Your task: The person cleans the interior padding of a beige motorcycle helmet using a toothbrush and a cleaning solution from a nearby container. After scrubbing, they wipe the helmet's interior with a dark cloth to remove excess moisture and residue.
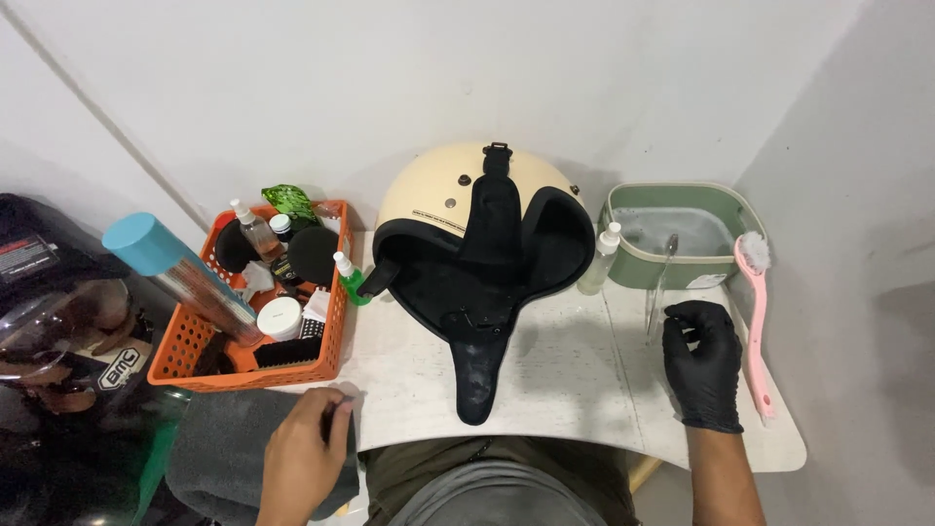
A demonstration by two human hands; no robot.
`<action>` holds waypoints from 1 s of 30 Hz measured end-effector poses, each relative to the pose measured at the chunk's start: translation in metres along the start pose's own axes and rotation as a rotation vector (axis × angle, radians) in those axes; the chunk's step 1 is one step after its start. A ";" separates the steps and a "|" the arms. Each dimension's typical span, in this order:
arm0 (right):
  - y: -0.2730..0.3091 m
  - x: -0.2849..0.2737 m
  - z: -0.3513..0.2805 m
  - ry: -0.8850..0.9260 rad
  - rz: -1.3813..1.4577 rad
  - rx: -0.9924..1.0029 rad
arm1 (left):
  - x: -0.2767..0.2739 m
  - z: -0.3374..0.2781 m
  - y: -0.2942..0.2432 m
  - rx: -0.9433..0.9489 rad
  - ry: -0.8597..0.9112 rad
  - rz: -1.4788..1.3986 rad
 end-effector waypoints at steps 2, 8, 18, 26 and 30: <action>0.004 -0.002 -0.001 0.007 0.001 0.012 | -0.001 -0.003 0.003 0.083 -0.087 -0.063; -0.001 0.003 -0.002 -0.002 0.026 -0.006 | -0.007 -0.012 -0.010 0.334 -0.335 -0.248; -0.080 0.036 -0.003 0.040 -0.081 -0.054 | -0.043 -0.004 0.065 0.409 -1.100 -0.592; -0.088 0.051 -0.011 0.066 -0.144 -0.144 | -0.171 -0.019 0.204 0.370 -1.545 -0.840; -0.090 0.059 -0.011 0.066 -0.071 -0.158 | -0.195 -0.029 0.191 0.617 -1.587 -1.408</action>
Point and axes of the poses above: each hand's wrist, its own z-axis towards the middle knuckle, its own x-axis out of the palm, y = z × x, the point moved 2 cm from there along z, towards the middle knuckle, and after that the axes turned 15 degrees about -z, right-handed, at the moved point
